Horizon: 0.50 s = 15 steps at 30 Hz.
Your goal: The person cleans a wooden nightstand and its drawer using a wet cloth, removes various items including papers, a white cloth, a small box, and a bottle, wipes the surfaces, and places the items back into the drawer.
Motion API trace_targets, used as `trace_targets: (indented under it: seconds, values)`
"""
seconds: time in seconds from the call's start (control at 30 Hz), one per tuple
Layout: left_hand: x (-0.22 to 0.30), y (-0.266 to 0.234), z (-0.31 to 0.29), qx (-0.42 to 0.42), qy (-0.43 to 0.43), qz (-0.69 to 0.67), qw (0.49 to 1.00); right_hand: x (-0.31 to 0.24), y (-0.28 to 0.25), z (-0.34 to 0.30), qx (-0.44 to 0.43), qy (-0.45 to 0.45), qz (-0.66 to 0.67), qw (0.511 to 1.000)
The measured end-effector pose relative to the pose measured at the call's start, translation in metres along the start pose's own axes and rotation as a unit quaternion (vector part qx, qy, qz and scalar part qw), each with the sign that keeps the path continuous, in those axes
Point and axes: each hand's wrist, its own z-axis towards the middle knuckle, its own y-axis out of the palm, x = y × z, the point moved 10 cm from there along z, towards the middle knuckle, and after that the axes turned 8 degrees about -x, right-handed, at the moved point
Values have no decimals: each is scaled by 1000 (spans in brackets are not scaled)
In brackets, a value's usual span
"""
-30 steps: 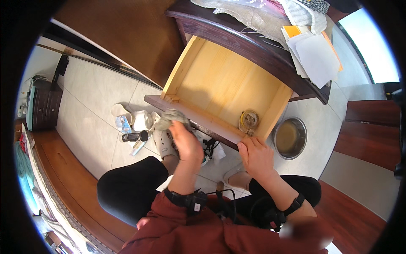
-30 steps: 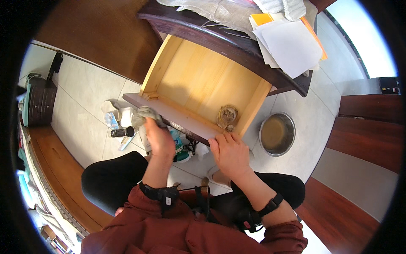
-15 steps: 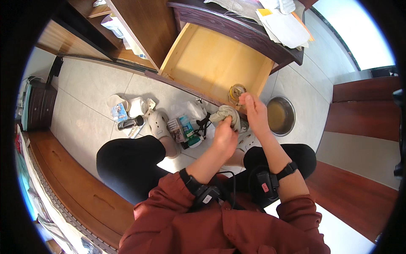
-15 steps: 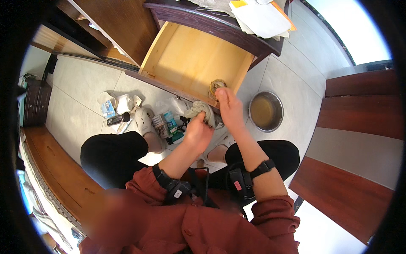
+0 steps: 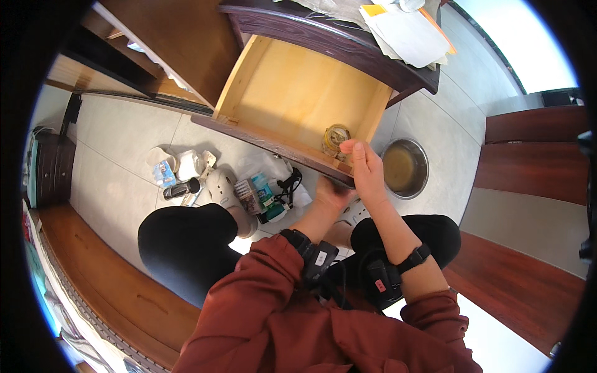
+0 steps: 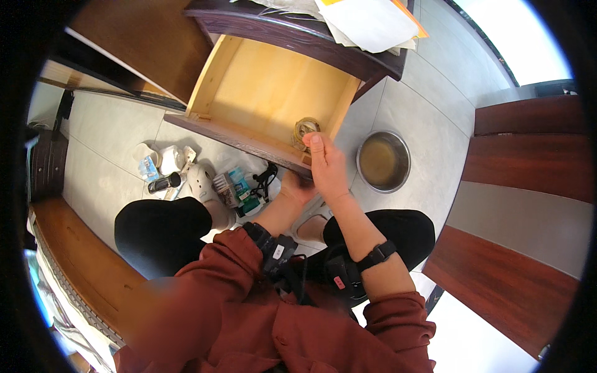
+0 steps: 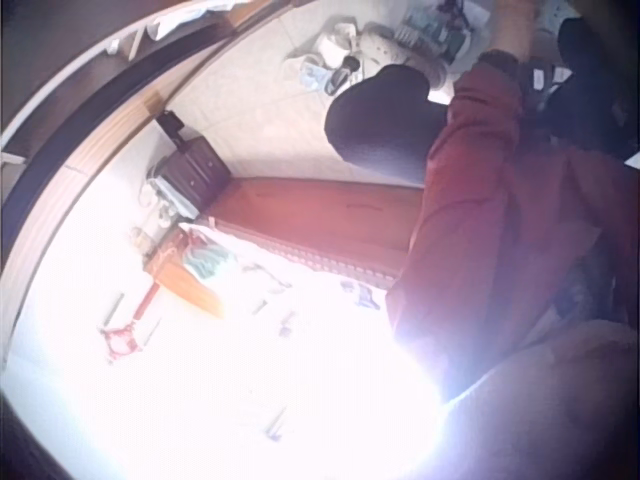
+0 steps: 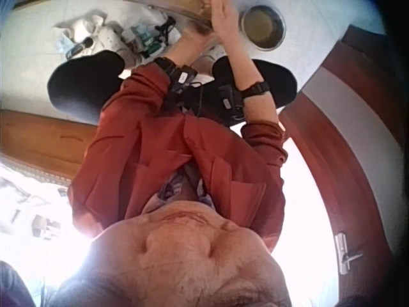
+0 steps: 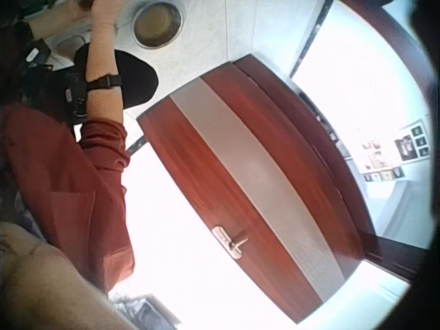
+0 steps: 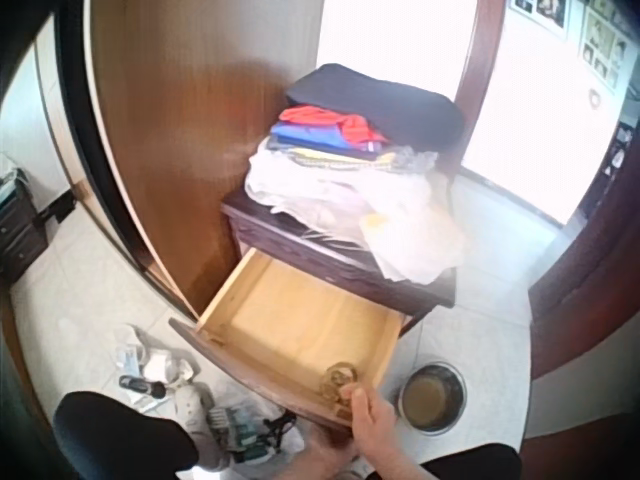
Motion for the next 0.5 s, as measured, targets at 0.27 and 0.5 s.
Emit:
trace_targets:
  seconds: [0.27,0.5]
  values:
    - [-4,5,-20,33,-71,33,996,0,-2,-5,2,-5,19,1000]
    - [62,27,-90,111,85,287,948,9,0,-1,-18,4,97,995]
